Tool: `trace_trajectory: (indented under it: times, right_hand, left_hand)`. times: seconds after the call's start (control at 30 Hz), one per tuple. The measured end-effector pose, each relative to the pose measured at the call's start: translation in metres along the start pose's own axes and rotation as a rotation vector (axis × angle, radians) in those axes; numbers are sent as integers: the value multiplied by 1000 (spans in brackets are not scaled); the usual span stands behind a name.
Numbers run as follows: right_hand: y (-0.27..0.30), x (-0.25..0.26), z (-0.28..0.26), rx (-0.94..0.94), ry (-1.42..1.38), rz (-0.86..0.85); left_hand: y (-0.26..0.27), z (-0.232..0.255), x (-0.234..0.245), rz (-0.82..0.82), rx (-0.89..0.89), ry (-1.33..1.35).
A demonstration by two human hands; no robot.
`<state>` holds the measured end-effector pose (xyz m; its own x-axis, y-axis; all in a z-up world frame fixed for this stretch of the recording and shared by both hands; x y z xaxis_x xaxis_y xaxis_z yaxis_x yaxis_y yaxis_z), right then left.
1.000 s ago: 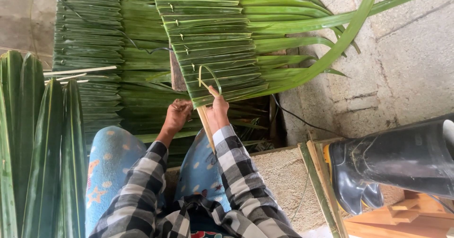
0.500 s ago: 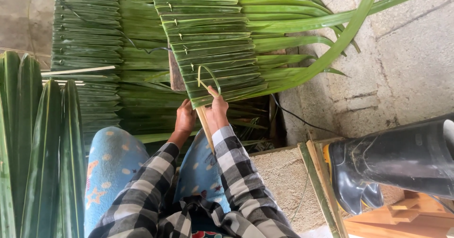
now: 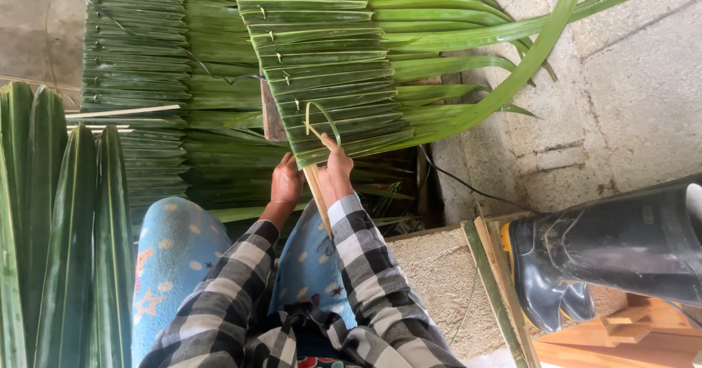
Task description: Weaving individual palm leaves over a wooden stick to create a thatched mat or roof section
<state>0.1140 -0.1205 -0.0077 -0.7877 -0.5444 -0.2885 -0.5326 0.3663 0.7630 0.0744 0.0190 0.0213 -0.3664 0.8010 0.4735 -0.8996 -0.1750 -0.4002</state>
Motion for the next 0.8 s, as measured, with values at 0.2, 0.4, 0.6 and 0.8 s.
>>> trace_trajectory:
  times: [0.2, 0.4, 0.6, 0.8]
  right_hand:
    - [25, -6, -10, 18, 24, 11]
    - [58, -16, -19, 42, 93, 15]
    - [53, -13, -16, 22, 126, 31]
    - [45, -12, -13, -11, 136, 51]
  left_hand:
    - [4, -13, -10, 26, -16, -23]
    - [-5, 5, 0, 103, 34, 174]
    - [-1, 2, -10, 190, 175, 427]
    - [3, -23, -19, 141, 263, 394]
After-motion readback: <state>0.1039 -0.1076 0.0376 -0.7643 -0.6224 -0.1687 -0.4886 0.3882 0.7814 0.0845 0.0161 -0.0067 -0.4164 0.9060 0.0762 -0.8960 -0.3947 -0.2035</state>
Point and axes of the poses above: each hand's wrist, its own y-axis away from the middle knuckle, its own x-axis out of the back of the hand, z = x × y, the point moved 8 cm from there along -y, towards the middle knuckle, and after that the axes turned 6 degrees about -x, right-handed, at the moved point
